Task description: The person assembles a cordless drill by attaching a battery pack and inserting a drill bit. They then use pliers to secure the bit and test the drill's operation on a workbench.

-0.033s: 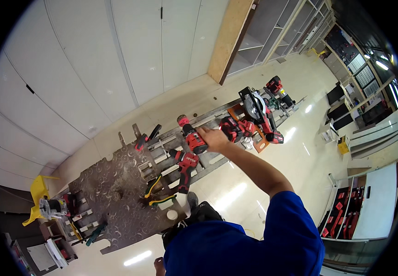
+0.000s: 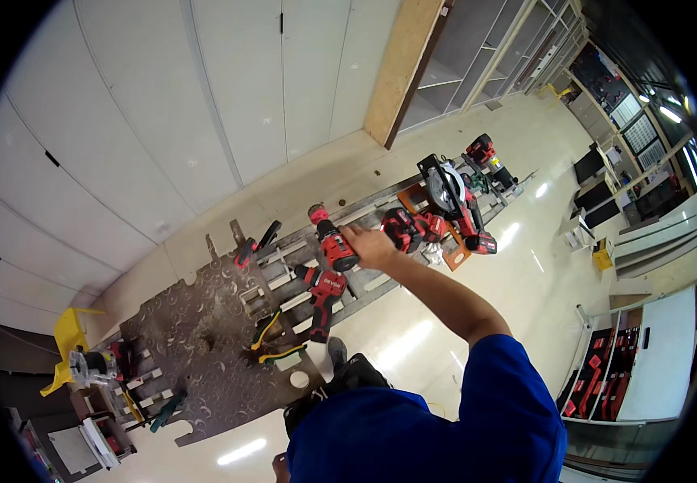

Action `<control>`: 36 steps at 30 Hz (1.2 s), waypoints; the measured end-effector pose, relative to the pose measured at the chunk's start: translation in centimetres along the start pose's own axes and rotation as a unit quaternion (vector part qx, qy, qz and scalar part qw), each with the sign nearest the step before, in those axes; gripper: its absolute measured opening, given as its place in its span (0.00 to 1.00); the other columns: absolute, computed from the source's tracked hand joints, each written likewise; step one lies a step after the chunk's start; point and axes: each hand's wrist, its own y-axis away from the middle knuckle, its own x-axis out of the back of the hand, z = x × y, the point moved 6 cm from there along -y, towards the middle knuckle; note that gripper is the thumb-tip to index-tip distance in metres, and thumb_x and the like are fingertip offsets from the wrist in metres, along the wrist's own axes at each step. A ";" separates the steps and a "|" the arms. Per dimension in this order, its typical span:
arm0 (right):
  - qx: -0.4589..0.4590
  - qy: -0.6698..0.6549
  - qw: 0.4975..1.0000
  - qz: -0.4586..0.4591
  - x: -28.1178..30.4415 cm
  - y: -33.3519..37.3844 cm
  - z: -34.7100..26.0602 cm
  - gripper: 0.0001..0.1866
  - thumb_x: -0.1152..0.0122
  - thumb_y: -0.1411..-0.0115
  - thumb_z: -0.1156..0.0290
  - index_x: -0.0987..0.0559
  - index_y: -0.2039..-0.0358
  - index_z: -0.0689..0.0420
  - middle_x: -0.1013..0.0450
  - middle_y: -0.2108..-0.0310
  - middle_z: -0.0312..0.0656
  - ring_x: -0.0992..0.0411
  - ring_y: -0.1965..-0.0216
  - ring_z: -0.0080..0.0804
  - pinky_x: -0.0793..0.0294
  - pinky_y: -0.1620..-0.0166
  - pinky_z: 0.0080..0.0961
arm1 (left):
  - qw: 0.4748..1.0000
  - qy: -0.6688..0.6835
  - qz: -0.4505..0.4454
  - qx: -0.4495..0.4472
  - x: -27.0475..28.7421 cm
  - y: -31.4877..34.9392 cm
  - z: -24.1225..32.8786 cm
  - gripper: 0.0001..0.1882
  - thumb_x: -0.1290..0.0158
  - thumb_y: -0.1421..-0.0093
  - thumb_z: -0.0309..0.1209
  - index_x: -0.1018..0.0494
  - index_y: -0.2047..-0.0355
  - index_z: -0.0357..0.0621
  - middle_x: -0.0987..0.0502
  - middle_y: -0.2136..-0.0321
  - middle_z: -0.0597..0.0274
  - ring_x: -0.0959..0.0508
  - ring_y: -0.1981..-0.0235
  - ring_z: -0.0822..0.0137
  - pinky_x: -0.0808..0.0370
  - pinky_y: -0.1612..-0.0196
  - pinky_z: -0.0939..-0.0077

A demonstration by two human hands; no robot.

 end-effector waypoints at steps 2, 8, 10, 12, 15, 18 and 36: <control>-0.053 -0.033 0.997 -0.041 -2.2 -1.1 1.1 0.38 0.35 0.55 0.74 0.39 0.43 0.59 0.29 0.52 0.51 0.23 0.59 0.53 0.21 0.58 0.44 | 0.998 -0.050 -0.006 0.027 -2.3 1.3 0.9 0.07 0.42 0.43 0.29 0.21 0.65 0.41 0.19 0.69 0.51 0.20 0.74 0.61 0.22 0.70 0.69; -0.129 -0.025 0.988 -0.084 -4.9 -1.2 1.8 0.39 0.34 0.56 0.76 0.40 0.43 0.60 0.30 0.53 0.52 0.23 0.57 0.55 0.21 0.58 0.43 | 0.994 -0.104 0.000 -0.012 -6.2 1.2 2.7 0.07 0.43 0.42 0.30 0.20 0.66 0.41 0.19 0.68 0.50 0.20 0.73 0.61 0.22 0.68 0.70; -0.123 -0.006 0.988 -0.091 -5.8 -1.4 1.4 0.39 0.33 0.55 0.75 0.41 0.43 0.60 0.30 0.53 0.51 0.24 0.56 0.56 0.21 0.56 0.43 | 0.988 -0.135 0.026 -0.066 -5.6 1.4 3.0 0.07 0.43 0.42 0.31 0.20 0.66 0.40 0.19 0.68 0.50 0.20 0.73 0.61 0.22 0.68 0.70; -0.118 0.019 0.987 -0.108 -6.3 -1.6 1.7 0.35 0.33 0.54 0.74 0.38 0.45 0.60 0.29 0.52 0.51 0.24 0.55 0.54 0.21 0.56 0.42 | 0.961 -0.193 0.081 -0.183 -4.5 2.8 3.5 0.08 0.43 0.42 0.31 0.20 0.66 0.40 0.19 0.68 0.50 0.20 0.73 0.61 0.22 0.68 0.70; -0.092 0.079 0.988 -0.098 -7.7 -0.5 5.1 0.45 0.31 0.56 0.74 0.41 0.38 0.62 0.31 0.50 0.51 0.22 0.58 0.48 0.20 0.57 0.38 | 0.986 0.066 -0.005 0.150 -3.5 2.7 12.8 0.11 0.48 0.39 0.31 0.24 0.58 0.40 0.20 0.68 0.48 0.20 0.76 0.63 0.23 0.74 0.70; -0.062 0.027 0.995 -0.074 -7.2 0.5 5.2 0.42 0.32 0.59 0.74 0.38 0.41 0.60 0.31 0.51 0.51 0.24 0.56 0.51 0.21 0.58 0.41 | 0.949 0.185 -0.001 0.255 -1.6 4.1 15.1 0.14 0.52 0.37 0.28 0.30 0.52 0.38 0.21 0.73 0.51 0.26 0.84 0.69 0.32 0.83 0.76; 0.031 -0.006 0.987 -0.159 -6.8 2.4 5.7 0.46 0.29 0.53 0.70 0.41 0.35 0.55 0.38 0.42 0.52 0.33 0.44 0.54 0.27 0.46 0.42 | 0.969 0.212 -0.010 0.127 0.1 5.5 22.8 0.17 0.46 0.41 0.30 0.29 0.52 0.37 0.22 0.76 0.58 0.26 0.81 0.73 0.29 0.78 0.78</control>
